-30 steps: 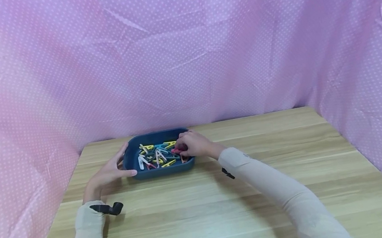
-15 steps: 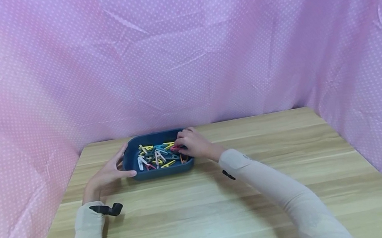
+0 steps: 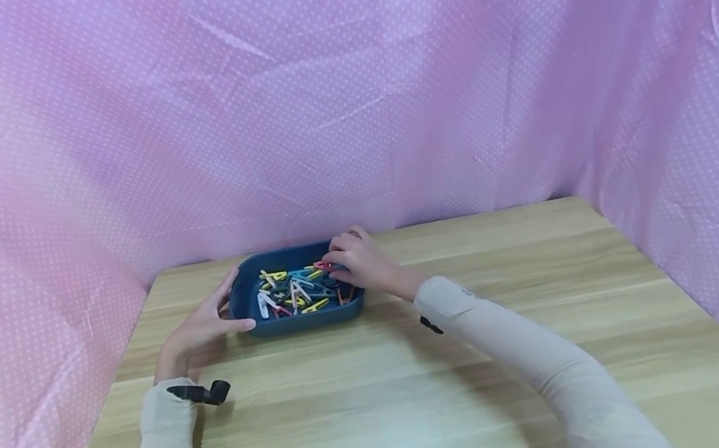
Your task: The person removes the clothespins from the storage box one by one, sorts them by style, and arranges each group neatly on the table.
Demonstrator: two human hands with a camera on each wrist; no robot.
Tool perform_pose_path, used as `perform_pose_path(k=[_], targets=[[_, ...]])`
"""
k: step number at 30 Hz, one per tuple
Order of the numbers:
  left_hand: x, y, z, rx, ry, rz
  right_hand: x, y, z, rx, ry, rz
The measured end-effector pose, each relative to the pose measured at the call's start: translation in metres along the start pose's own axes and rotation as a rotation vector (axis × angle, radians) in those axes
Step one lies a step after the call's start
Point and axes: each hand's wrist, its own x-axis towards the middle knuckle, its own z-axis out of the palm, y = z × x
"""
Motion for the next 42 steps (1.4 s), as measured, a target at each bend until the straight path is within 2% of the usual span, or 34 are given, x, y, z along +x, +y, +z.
perform_pose_path(k=[5, 12, 20, 25, 37, 42], targets=[[-0.001, 0.001, -0.001, -0.005, -0.001, -0.016, -0.004, 0.0, -0.013, 0.001, 0.105, 0.01], [-0.003, 0.002, -0.002, -0.021, 0.002, -0.02, -0.02, 0.011, -0.033, 0.038, 0.261, 0.111], [-0.004, 0.003, -0.004, -0.013, 0.009, -0.017, -0.05, 0.031, -0.043, 0.097, 0.292, 0.309], [-0.004, 0.004, -0.005, -0.005, 0.012, -0.031, -0.065, 0.036, -0.043, 0.094, 0.214, 0.379], [-0.004, 0.005, -0.002, -0.006, 0.005, -0.036, -0.093, 0.036, -0.032, 0.074, -0.104, 0.41], [-0.005, 0.007, 0.001, -0.002, -0.002, -0.038, -0.097, 0.036, -0.028, 0.06, -0.184, 0.453]])
